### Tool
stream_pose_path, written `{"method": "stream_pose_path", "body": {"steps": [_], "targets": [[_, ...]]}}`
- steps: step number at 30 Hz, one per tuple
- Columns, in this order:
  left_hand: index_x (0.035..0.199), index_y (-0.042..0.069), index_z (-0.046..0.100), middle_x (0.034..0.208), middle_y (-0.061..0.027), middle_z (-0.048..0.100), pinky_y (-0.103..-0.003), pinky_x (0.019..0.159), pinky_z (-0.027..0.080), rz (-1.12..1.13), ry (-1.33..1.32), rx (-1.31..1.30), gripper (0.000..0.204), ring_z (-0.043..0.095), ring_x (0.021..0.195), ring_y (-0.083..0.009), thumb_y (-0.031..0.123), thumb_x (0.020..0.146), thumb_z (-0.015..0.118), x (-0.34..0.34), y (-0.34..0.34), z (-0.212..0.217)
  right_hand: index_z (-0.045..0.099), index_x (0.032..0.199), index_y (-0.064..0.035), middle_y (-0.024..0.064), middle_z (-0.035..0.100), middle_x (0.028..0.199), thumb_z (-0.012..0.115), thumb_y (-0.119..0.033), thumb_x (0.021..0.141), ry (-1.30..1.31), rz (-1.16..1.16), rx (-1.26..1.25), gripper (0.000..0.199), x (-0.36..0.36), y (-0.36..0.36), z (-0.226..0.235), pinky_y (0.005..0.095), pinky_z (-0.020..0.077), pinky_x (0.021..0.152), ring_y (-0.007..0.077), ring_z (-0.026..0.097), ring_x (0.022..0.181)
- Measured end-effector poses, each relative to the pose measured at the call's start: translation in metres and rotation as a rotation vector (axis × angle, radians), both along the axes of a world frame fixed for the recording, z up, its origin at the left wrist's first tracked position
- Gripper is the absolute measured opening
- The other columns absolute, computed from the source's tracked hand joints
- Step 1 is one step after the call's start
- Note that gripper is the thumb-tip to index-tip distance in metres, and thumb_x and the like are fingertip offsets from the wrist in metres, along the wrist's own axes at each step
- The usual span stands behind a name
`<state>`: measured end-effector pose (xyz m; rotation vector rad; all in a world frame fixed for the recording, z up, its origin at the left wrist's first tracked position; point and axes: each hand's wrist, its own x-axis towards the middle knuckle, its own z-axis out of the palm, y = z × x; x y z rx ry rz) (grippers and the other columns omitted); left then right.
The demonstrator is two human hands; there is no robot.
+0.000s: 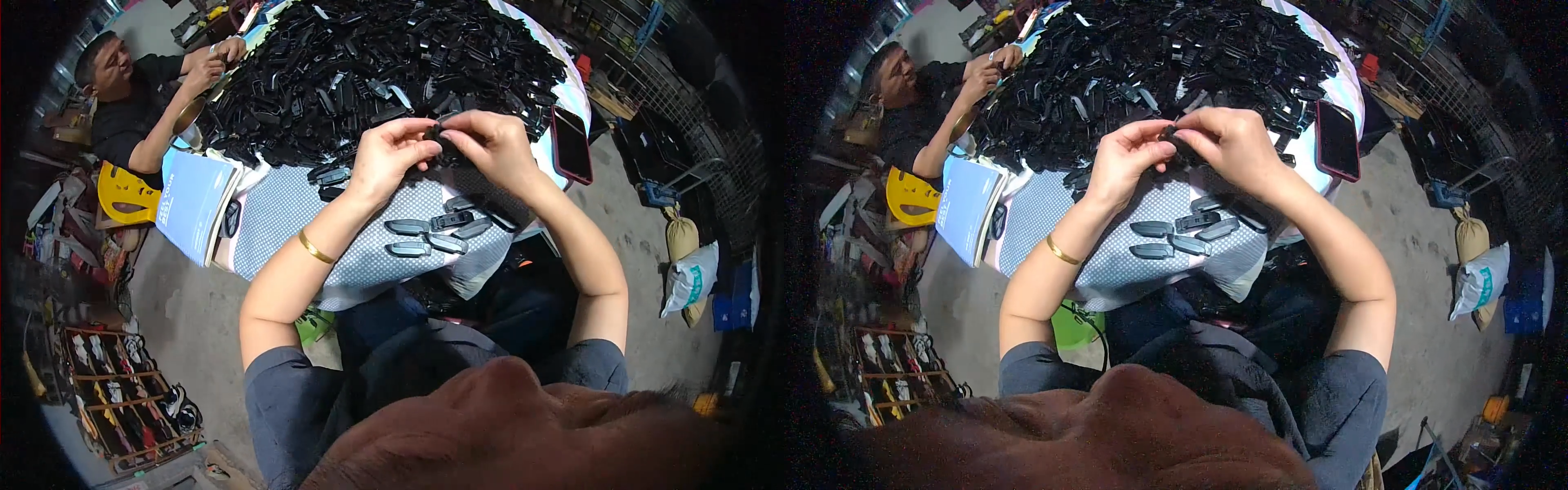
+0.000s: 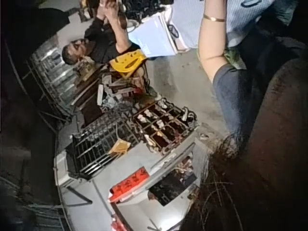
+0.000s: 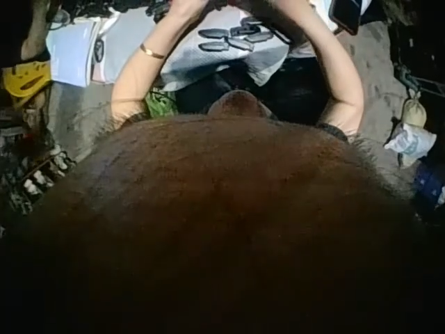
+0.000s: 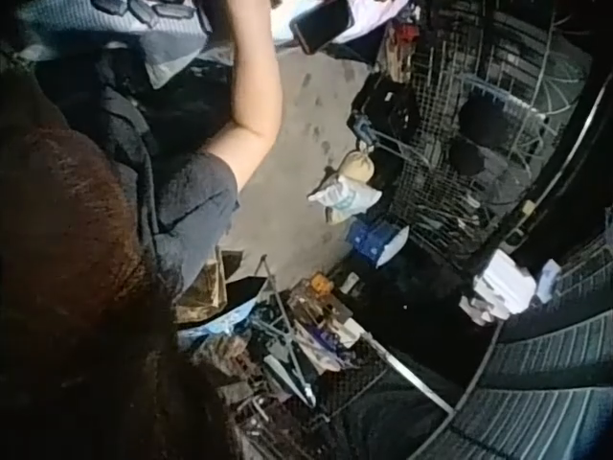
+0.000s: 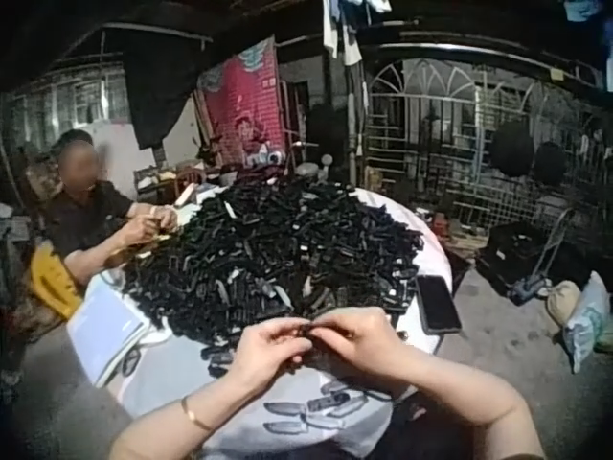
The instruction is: Sorting through a large pile of black plastic components on a table by hand.
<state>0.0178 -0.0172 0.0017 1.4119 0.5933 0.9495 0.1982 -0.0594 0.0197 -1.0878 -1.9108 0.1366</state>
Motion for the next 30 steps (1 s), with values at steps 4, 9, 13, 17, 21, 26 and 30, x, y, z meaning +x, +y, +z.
{"method": "stream_pose_path", "body": {"steps": [4, 9, 13, 17, 21, 26, 30], "targets": [[0.105, -0.002, 0.061, 0.084, -0.0052, 0.063, -0.02, 0.06, 0.047, 0.03, 0.048, 0.025, 0.027, 0.056, 0.064, -0.0086, 0.001, 0.078, 0.064, 0.002, -0.004, -0.003, 0.062, 0.092, 0.0, 0.012, 0.061, 0.076, 0.064, 0.0, 0.073, -0.12, -0.001, 0.234, 0.019, -0.002, -0.008, -0.01, 0.0302, 0.0493, 0.054, 0.025, 0.061, 0.064], [0.107, -0.003, 0.061, 0.084, -0.0047, 0.062, -0.019, 0.061, 0.047, 0.05, -0.047, -0.111, 0.028, 0.056, 0.064, -0.0078, 0.003, 0.079, 0.063, 0.006, -0.011, -0.007, 0.06, 0.098, -0.0006, 0.0109, 0.061, 0.083, 0.064, -0.001, 0.069, -0.315, -0.104, 0.379, 0.03, -0.009, -0.018, -0.015, 0.0328, 0.0501, 0.055, 0.0259, 0.061, 0.067], [0.109, -0.001, 0.06, 0.089, -0.0042, 0.062, -0.02, 0.068, 0.047, 0.044, -0.142, -0.141, 0.027, 0.057, 0.073, -0.0081, 0.005, 0.082, 0.061, 0.007, -0.008, -0.009, 0.059, 0.096, 0.001, 0.012, 0.061, 0.086, 0.064, -0.003, 0.072, -0.217, -0.092, 0.353, 0.025, -0.012, -0.016, -0.012, 0.0315, 0.0504, 0.063, 0.0251, 0.062, 0.076], [0.11, 0.0, 0.06, 0.099, -0.0034, 0.061, -0.021, 0.077, 0.046, -0.002, -0.151, 0.046, 0.025, 0.056, 0.082, -0.0086, 0.005, 0.085, 0.057, 0.003, -0.007, -0.002, 0.059, 0.096, 0.0027, 0.0089, 0.063, 0.086, 0.063, -0.014, 0.082, 0.198, -0.004, -0.293, 0.022, -0.008, -0.018, -0.012, 0.0267, 0.0476, 0.063, 0.0134, 0.06, 0.077], [0.111, 0.001, 0.059, 0.104, -0.0055, 0.061, -0.022, 0.079, 0.045, -0.178, -0.175, -0.157, 0.025, 0.056, 0.088, -0.0092, 0.004, 0.086, 0.055, -0.002, -0.005, -0.001, 0.06, 0.089, 0.0037, 0.0095, 0.063, 0.074, 0.064, -0.02, 0.082, 0.168, 0.08, -0.45, 0.025, -0.011, -0.025, -0.011, 0.0272, 0.0453, 0.057, 0.0139, 0.059, 0.064], [0.097, 0.001, 0.066, 0.083, -0.0037, 0.059, -0.026, 0.077, 0.039, -0.068, -0.035, 0.232, 0.018, 0.05, 0.084, -0.013, 0.004, 0.08, 0.059, -0.002, -0.01, 0.006, 0.062, 0.085, 0.0016, 0.0148, 0.06, 0.069, 0.066, -0.02, 0.078, 0.06, 0.031, -0.126, 0.023, -0.014, -0.028, -0.019, 0.0332, 0.0456, 0.055, 0.0265, 0.06, 0.061], [0.104, -0.002, 0.061, 0.094, -0.0051, 0.057, -0.024, 0.079, 0.041, -0.114, 0.053, 0.262, 0.022, 0.052, 0.088, -0.0116, 0.005, 0.085, 0.056, -0.002, -0.008, -0.001, 0.063, 0.084, 0.0001, 0.0172, 0.06, 0.07, 0.067, -0.025, 0.076, 0.074, 0.006, -0.143, 0.027, -0.011, -0.031, -0.023, 0.038, 0.0463, 0.058, 0.0325, 0.06, 0.063]]}}
